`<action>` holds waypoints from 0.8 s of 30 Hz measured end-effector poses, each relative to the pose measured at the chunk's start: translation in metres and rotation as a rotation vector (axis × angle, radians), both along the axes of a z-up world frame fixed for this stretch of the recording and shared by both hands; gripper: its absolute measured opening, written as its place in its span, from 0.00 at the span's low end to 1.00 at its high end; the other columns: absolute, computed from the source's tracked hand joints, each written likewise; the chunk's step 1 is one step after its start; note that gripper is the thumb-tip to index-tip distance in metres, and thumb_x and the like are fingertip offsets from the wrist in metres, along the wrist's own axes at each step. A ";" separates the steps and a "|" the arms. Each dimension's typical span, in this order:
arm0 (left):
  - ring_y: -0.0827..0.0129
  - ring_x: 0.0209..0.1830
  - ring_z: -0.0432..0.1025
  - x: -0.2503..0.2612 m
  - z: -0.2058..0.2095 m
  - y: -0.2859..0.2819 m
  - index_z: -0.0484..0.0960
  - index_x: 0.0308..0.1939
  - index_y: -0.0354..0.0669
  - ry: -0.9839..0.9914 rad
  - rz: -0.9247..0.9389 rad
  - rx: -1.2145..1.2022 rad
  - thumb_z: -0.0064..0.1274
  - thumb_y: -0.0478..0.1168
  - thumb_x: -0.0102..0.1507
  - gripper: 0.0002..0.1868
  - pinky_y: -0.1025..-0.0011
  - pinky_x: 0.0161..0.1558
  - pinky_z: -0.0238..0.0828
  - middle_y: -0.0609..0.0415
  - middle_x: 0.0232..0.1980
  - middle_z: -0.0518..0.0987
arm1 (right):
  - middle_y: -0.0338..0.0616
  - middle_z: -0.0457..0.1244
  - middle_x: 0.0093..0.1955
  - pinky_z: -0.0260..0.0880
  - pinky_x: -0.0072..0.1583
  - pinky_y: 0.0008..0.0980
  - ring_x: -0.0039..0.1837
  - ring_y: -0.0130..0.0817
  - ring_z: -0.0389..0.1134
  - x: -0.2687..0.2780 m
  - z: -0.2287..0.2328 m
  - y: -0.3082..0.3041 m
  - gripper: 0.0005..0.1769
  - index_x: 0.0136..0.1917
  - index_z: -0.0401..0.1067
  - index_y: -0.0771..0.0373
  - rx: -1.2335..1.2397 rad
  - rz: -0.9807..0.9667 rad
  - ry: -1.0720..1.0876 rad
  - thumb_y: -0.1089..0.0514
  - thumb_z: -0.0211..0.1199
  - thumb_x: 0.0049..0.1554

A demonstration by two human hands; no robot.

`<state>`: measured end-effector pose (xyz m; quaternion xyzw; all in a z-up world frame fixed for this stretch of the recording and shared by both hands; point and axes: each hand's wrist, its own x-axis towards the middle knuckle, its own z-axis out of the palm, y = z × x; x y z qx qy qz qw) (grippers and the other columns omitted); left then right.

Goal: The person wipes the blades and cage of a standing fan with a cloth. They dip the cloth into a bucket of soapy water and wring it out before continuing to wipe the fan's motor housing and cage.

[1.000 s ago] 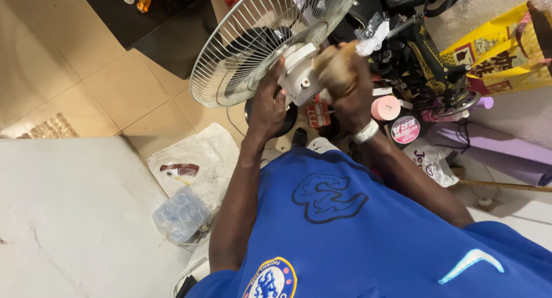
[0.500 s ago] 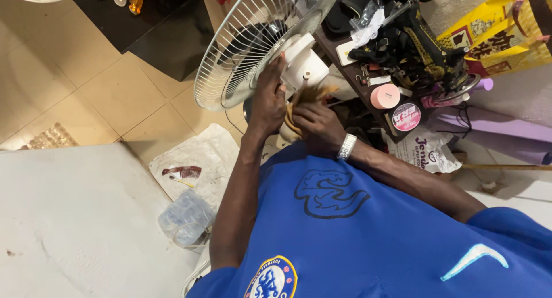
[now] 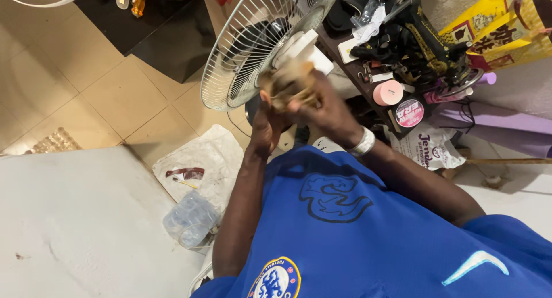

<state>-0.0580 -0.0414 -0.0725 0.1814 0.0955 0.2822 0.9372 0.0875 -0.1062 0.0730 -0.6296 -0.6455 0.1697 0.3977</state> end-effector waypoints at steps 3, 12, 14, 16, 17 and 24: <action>0.59 0.54 0.70 0.008 -0.006 -0.001 0.69 0.69 0.29 0.273 0.327 0.069 0.56 0.44 0.77 0.24 0.62 0.51 0.72 0.45 0.60 0.75 | 0.60 0.67 0.60 0.73 0.55 0.37 0.56 0.49 0.72 -0.009 -0.008 -0.003 0.29 0.59 0.74 0.63 0.089 0.080 -0.509 0.41 0.70 0.53; 0.56 0.64 0.77 0.007 0.075 0.000 0.65 0.71 0.41 0.827 0.729 0.990 0.59 0.37 0.66 0.31 0.63 0.64 0.78 0.41 0.68 0.75 | 0.51 0.71 0.51 0.76 0.53 0.36 0.52 0.37 0.74 0.057 -0.036 0.016 0.11 0.54 0.79 0.67 -0.056 -0.371 -0.031 0.58 0.64 0.62; 0.57 0.66 0.76 0.019 0.083 0.006 0.70 0.70 0.47 0.889 0.822 1.233 0.58 0.37 0.68 0.26 0.64 0.65 0.80 0.44 0.72 0.74 | 0.51 0.65 0.58 0.77 0.57 0.34 0.57 0.37 0.71 0.076 -0.059 0.041 0.14 0.60 0.76 0.66 0.067 -0.245 0.088 0.58 0.58 0.65; 0.54 0.67 0.75 0.037 0.084 0.018 0.73 0.68 0.48 0.878 0.884 1.427 0.59 0.40 0.67 0.25 0.61 0.65 0.80 0.44 0.73 0.73 | 0.51 0.64 0.61 0.78 0.58 0.34 0.59 0.38 0.71 0.088 -0.081 0.049 0.15 0.62 0.75 0.67 0.148 -0.175 0.155 0.58 0.57 0.66; 0.50 0.67 0.74 0.050 0.083 0.026 0.74 0.67 0.46 0.839 0.900 1.496 0.61 0.43 0.66 0.26 0.58 0.65 0.79 0.43 0.72 0.72 | 0.52 0.65 0.60 0.77 0.58 0.34 0.59 0.40 0.71 0.090 -0.090 0.051 0.15 0.62 0.75 0.68 0.167 -0.170 0.163 0.58 0.58 0.67; 0.51 0.60 0.78 0.111 0.045 0.071 0.73 0.71 0.43 0.874 0.472 1.575 0.60 0.44 0.70 0.26 0.61 0.54 0.84 0.40 0.71 0.74 | 0.47 0.70 0.44 0.74 0.40 0.29 0.40 0.35 0.72 0.074 -0.126 0.050 0.15 0.49 0.72 0.67 -0.044 -0.562 0.238 0.51 0.59 0.62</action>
